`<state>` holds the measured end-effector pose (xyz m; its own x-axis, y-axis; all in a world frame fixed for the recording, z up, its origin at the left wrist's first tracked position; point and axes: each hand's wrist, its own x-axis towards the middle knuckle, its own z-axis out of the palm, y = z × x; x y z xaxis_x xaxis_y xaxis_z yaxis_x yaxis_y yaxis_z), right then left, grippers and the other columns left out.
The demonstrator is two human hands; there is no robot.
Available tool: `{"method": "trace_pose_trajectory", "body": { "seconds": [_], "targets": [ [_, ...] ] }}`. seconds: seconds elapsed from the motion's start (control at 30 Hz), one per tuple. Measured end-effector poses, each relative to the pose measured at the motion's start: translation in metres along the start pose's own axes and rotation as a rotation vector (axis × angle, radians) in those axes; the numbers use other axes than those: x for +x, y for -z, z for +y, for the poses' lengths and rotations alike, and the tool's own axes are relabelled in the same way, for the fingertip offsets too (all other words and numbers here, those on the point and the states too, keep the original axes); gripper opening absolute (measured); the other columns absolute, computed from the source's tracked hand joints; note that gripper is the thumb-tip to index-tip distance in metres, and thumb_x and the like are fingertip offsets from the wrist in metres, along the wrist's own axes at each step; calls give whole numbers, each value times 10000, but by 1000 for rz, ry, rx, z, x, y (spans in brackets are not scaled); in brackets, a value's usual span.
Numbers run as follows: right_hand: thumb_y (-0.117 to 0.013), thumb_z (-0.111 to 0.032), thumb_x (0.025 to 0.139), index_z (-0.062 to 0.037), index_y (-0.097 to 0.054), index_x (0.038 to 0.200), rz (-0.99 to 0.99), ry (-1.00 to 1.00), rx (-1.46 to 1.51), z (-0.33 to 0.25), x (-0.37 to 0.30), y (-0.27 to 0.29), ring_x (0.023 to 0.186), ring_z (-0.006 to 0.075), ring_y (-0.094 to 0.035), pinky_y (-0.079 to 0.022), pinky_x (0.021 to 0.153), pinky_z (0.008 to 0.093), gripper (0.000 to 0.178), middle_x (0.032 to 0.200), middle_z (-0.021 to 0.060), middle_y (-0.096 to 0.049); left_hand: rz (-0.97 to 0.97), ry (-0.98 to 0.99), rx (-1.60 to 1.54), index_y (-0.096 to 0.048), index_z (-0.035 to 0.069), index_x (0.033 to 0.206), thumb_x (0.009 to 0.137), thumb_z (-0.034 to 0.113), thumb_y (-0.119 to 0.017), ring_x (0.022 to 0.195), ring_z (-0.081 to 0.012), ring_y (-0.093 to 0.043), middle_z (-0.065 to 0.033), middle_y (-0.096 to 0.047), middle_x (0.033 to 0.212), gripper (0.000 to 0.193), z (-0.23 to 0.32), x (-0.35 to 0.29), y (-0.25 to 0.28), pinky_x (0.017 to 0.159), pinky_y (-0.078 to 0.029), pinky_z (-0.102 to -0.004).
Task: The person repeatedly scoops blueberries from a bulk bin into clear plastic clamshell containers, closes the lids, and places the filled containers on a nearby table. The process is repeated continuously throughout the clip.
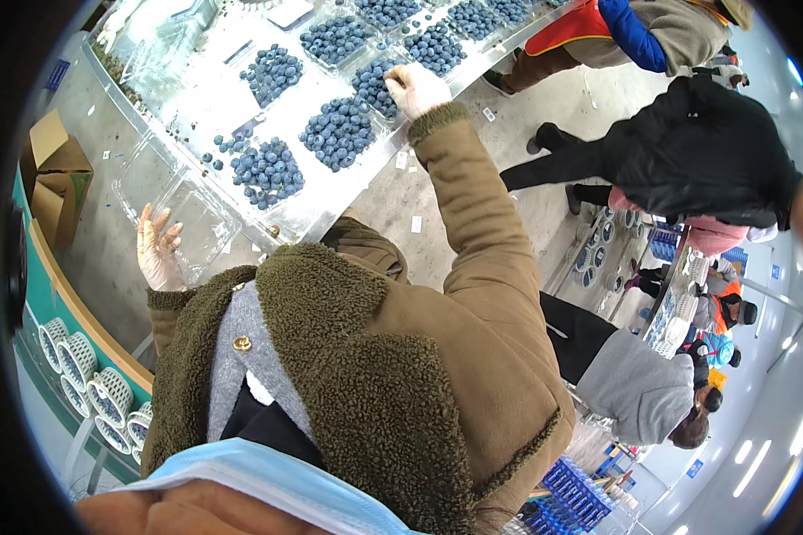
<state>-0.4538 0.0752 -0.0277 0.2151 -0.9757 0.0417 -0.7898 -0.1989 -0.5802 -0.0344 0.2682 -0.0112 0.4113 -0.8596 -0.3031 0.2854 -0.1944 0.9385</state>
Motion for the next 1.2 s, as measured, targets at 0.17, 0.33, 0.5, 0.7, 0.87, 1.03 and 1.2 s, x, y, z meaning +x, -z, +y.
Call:
{"method": "trace_pose_trajectory", "body": {
  "seconds": [0.17,0.33,0.5,0.7,0.87,1.03,1.2],
  "targets": [
    [-549,-144,782,-167,-611,1005,-21,301,-345,-4,64,-3,900,269,-574,-471,782,343,232,964,93,-592,3,-6,-32,-412,64,1253,885,317,-493,761,-142,-587,-110,-568,1053,454,-6,-9,-28,586,-432,-192],
    [-528,-101,774,-201,-598,1029,-288,389,-554,-12,94,-8,937,257,-561,-455,814,345,282,993,76,-579,55,-38,-81,-422,70,1244,887,298,-492,736,-140,-594,-107,-574,1046,429,-8,-14,-44,568,-431,-187],
    [-499,-139,811,-186,-558,1040,-454,559,-703,-13,106,-4,944,279,-547,-441,816,363,241,1021,103,-537,119,-76,-105,-423,69,1244,885,312,-486,768,-152,-586,-107,-568,1052,438,-11,-15,-44,588,-425,-197],
    [-553,-171,798,-175,-573,998,-373,586,-441,0,124,2,866,215,-562,-434,777,295,201,934,58,-587,200,-103,-91,-420,63,1246,883,318,-482,781,-166,-579,-112,-563,1059,447,-13,-9,-40,607,-420,-202],
    [-604,-179,796,-171,-570,970,-227,751,-380,7,138,-1,818,267,-578,-476,699,321,178,922,69,-566,240,-122,-142,-455,67,1205,886,294,-495,723,-169,-597,-123,-587,1014,394,-18,-2,-38,565,-432,-207],
    [-601,-175,790,-181,-567,977,-217,745,-397,10,136,-2,815,268,-578,-477,699,331,190,919,69,-566,256,-100,-151,-447,58,1208,879,284,-511,719,-175,-596,-134,-587,1010,404,-22,2,-37,562,-436,-212],
    [-586,-176,786,-176,-565,947,-341,756,-472,8,116,-5,792,279,-571,-474,700,359,162,894,76,-562,252,-85,-117,-434,64,1233,876,336,-497,761,-158,-586,-130,-562,1065,453,-18,0,-41,598,-419,-199]
  ]
}}
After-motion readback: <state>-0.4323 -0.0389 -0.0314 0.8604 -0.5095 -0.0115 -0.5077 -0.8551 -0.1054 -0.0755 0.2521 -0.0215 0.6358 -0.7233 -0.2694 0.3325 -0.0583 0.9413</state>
